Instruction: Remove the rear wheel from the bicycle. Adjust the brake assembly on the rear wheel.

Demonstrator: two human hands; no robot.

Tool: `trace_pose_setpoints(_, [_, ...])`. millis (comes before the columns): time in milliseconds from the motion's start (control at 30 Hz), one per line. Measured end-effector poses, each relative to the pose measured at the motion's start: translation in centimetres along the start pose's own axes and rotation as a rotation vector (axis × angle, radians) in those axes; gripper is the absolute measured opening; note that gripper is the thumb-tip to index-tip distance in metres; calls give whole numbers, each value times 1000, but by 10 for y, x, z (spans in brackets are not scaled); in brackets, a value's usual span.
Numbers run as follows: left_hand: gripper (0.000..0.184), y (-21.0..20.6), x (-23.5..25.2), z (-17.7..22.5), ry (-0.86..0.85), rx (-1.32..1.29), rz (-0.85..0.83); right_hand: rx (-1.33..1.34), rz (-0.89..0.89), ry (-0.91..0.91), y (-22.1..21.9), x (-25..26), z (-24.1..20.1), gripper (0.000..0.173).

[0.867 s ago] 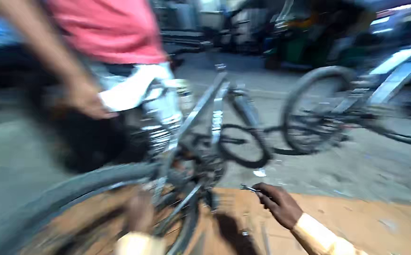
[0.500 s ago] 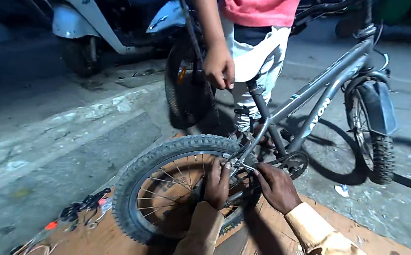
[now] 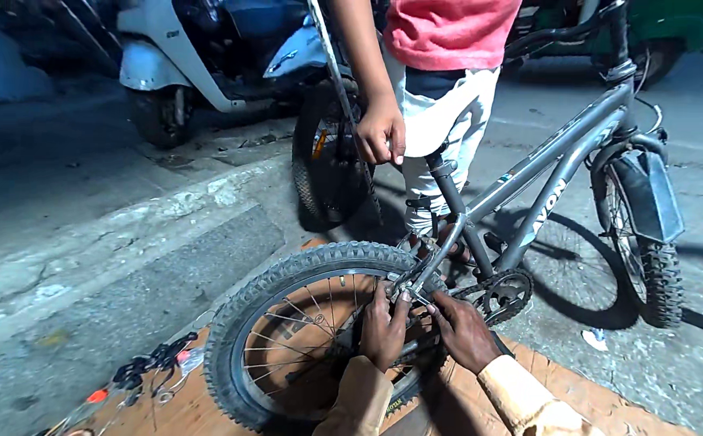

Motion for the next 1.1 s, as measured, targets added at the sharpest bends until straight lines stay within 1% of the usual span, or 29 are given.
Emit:
trace_pose_setpoints(100, [42, -1, 1, -1, 12, -8, -16, -92, -6, 108, 15, 5, -4, 29])
trace_pose_setpoints(200, [44, -1, 0, 1, -7, 5, -16, -145, -85, 245, 31, 15, -11, 24])
trace_pose_setpoints(267, [45, 0, 0, 2, -30, 6, 0, -135, -98, 264, 32, 18, -12, 22])
trace_pose_setpoints(367, [45, 0, 0, 1, -55, 4, 9, -124, -24, 221, 26, 16, -9, 22])
trace_pose_setpoints(433, [45, 1, -1, 0, -63, 2, 13, -139, -86, 193, 30, 17, -14, 20])
trace_pose_setpoints(533, [46, 2, -3, -1, -60, 13, 20, -261, -230, 252, 42, 26, -28, 20])
trace_pose_setpoints(600, [47, 2, -3, -2, -65, 23, 16, -430, -326, 318, 53, 33, -46, 17])
trace_pose_setpoints(667, [42, 0, -2, -3, -82, 16, 36, -625, -400, 419, 63, 43, -80, 9])
trace_pose_setpoints(700, [40, 2, -3, -6, -82, 11, 47, -695, -436, 456, 66, 46, -99, 8])
trace_pose_setpoints(767, [40, 4, -4, -5, -89, 4, 41, -761, -466, 487, 70, 49, -128, 12])
trace_pose_setpoints(800, [40, 3, -4, -3, -82, -7, 42, -771, -467, 490, 72, 49, -136, 11])
trace_pose_setpoints(833, [40, 4, -4, -2, -73, -20, 33, -753, -442, 479, 74, 48, -138, 8])
trace_pose_setpoints(867, [41, 4, -3, -1, -76, -33, 13, -697, -374, 455, 78, 46, -133, 5])
trace_pose_setpoints(900, [43, 6, -1, -1, -79, -42, -10, -600, -258, 427, 83, 43, -122, 4])
trace_pose_setpoints(933, [46, 9, -1, -3, -59, -62, -22, -458, -98, 403, 88, 39, -106, 6])
trace_pose_setpoints(967, [50, 10, 0, -7, -19, -95, -25, -273, 50, 341, 88, 31, -83, 9])
trace_pose_setpoints(1000, [54, 10, 1, -11, 31, -133, -30, -87, 161, 241, 84, 22, -61, 13])
trace_pose_setpoints(1033, [58, 9, 3, -13, 89, -165, -44, 47, 217, 137, 74, 13, -41, 14])
trace_pose_setpoints(1067, [61, 7, 7, -14, 147, -189, -68, 136, 217, 49, 60, 5, -26, 14])
trace_pose_setpoints(1100, [63, 6, 9, -14, 195, -219, -99, 198, 179, -30, 45, -1, -16, 15])
Point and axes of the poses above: each hand's wrist, its own x-axis towards the middle knuckle, its own y-axis out of the back of the hand, z = x × y, the point moved 6 cm from there along x, towards the middle knuckle, and after that the axes turned 15 degrees about y, right-handed, at the moved point
